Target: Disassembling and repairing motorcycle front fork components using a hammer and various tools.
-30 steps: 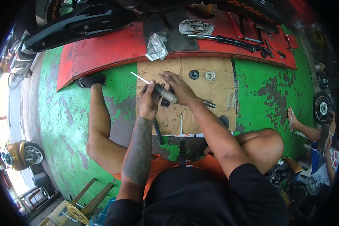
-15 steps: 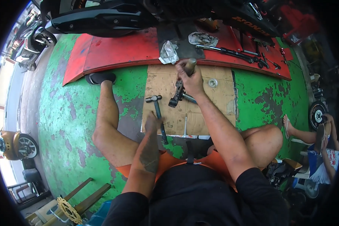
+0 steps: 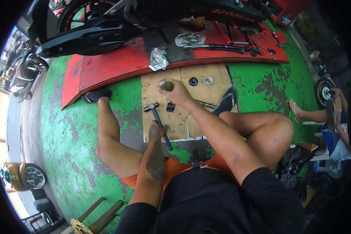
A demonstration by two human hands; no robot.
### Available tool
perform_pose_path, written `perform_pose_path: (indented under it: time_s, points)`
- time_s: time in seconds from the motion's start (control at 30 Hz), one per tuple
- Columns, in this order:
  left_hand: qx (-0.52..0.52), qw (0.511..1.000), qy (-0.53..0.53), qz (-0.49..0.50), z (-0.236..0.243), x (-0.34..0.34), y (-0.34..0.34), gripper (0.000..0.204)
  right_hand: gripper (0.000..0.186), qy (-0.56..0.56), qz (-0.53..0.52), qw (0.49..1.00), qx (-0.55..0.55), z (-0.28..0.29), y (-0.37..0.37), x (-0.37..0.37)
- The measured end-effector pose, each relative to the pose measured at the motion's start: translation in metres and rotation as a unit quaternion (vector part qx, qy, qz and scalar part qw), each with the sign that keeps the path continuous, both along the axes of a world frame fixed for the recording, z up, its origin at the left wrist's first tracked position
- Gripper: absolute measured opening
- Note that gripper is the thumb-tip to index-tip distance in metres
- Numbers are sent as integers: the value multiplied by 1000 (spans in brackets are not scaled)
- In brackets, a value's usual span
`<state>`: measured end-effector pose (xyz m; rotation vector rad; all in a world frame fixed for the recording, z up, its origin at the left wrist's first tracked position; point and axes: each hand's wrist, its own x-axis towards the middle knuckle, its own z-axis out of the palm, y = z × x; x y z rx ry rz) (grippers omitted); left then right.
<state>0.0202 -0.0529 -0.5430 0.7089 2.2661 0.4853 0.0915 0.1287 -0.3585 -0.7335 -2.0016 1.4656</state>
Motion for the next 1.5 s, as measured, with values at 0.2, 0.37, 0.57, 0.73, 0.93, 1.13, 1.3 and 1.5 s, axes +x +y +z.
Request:
perform_pose_path:
  time_s: [0.2,0.37,0.57,0.73,0.93,1.13,1.3,1.5]
  points:
    - [-14,999,16,33,-13,-8,0,58,30,-52,89,990,101,-14,-12,-30]
    - [155,961,19,229,-28,-67,-28,28,31,15,84,990,108,-15,-24,-70]
    - [228,864,-236,383,115,-65,21,11,31,-44,5,993,110,-51,12,-56]
    - [304,869,-200,336,193,-87,3,20,26,-29,-31,997,57,-59,14,-55]
    - [324,878,-127,329,247,-62,-20,28,27,-19,4,993,119,-64,4,-55]
    - [299,903,-164,260,256,-26,-24,37,28,-18,26,988,149,-77,-3,-60]
    - [268,896,-206,287,239,-16,-24,34,25,-45,51,979,191,-87,-6,-55]
    - [266,915,-37,300,278,-47,-41,34,20,-48,-48,984,165,-92,13,-16]
